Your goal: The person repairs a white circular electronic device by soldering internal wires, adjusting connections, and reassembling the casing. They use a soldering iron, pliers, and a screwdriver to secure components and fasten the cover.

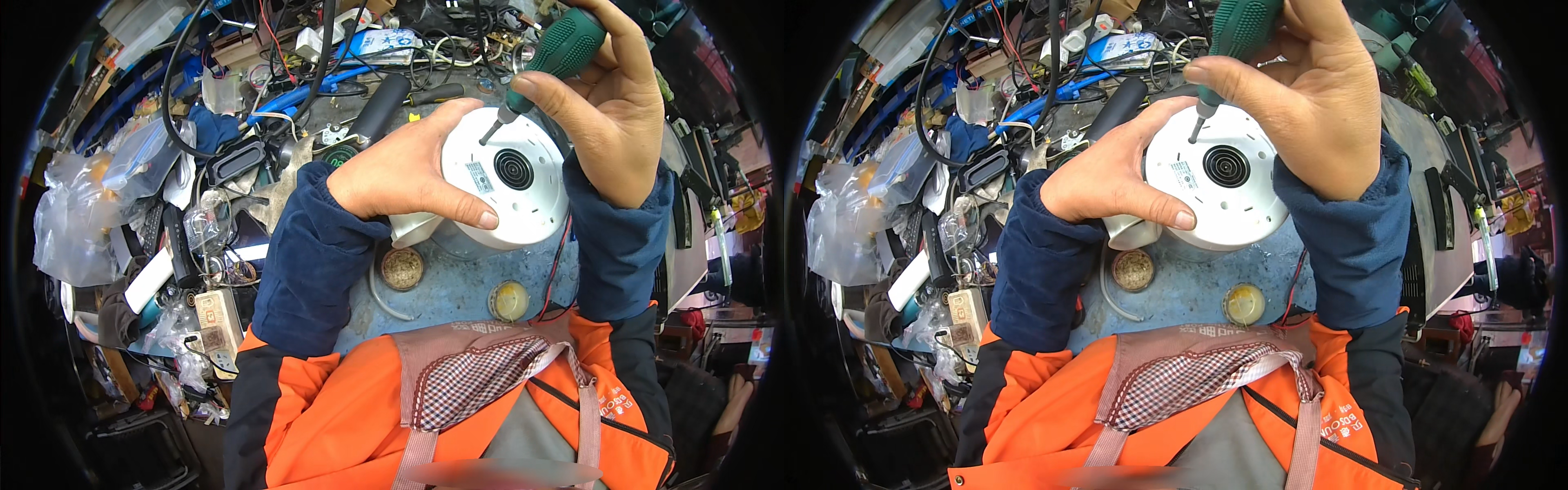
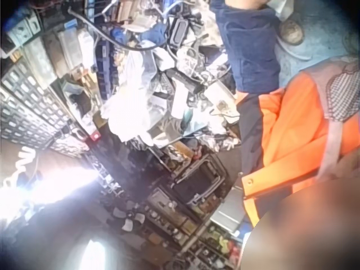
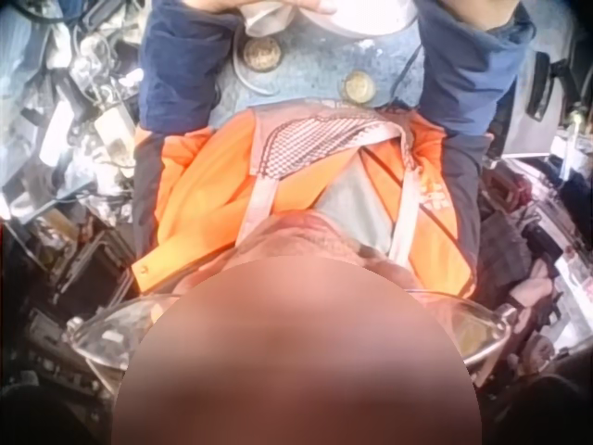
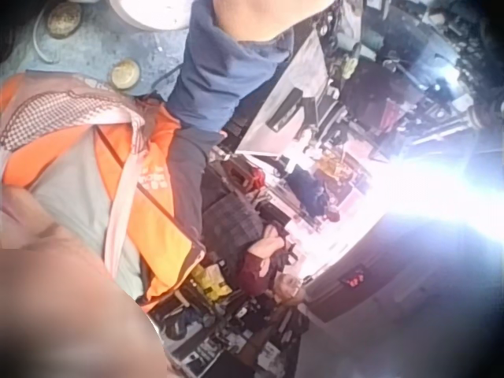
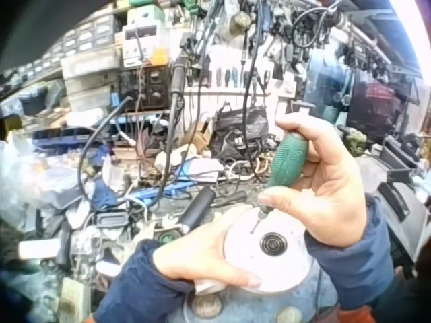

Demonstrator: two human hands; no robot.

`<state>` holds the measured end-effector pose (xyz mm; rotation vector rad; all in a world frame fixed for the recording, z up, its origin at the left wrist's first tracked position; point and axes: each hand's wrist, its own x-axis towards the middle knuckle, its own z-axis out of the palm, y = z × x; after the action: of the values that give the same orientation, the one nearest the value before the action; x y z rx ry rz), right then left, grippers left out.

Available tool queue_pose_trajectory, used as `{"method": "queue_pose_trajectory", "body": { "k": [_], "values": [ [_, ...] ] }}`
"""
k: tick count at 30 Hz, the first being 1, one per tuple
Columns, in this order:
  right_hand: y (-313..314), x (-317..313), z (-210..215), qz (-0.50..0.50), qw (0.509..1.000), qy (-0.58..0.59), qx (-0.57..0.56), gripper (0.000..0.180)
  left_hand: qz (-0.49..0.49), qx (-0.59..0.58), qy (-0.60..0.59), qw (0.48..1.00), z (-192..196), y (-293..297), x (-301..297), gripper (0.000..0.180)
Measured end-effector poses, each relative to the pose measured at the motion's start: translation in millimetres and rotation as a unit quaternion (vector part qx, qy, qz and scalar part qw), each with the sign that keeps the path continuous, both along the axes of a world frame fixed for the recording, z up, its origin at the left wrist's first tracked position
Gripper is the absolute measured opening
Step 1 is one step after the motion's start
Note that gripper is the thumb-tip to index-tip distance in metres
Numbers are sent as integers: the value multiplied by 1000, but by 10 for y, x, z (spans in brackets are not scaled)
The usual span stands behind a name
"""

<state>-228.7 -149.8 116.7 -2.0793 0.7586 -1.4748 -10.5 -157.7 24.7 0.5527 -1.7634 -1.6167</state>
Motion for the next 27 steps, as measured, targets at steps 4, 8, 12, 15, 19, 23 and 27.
{"method": "queue_pose_trajectory", "body": {
  "k": [4, 8, 12, 15, 19, 23, 27],
  "values": [
    [44, 259, -116, -14, 998, -52, -19, 93, 7, 0, 21, 1000, -35, 8, -11, 126],
    [-55, -6, -83, 63, 997, -36, -4, 95, 19, -36, 37, 998, -118, -18, -37, 118],
    [-76, -2, -168, 71, 996, -45, -26, 95, 24, -33, 26, 999, -107, -8, -50, 117],
    [-35, 9, -145, 69, 988, -135, -34, 92, 0, -12, 5, 1000, 2, 6, -47, 127],
    [-23, -243, 130, 31, 966, -156, -203, 81, 37, -57, -59, 996, 20, 32, 53, 144],
    [121, -693, 100, -56, 964, -174, -194, 74, 34, -220, -134, 966, 112, 88, 193, 161],
    [322, -1109, -372, -62, 966, -207, 143, 76, 90, -186, -278, 938, 299, 326, 81, 138]
  ]
}}
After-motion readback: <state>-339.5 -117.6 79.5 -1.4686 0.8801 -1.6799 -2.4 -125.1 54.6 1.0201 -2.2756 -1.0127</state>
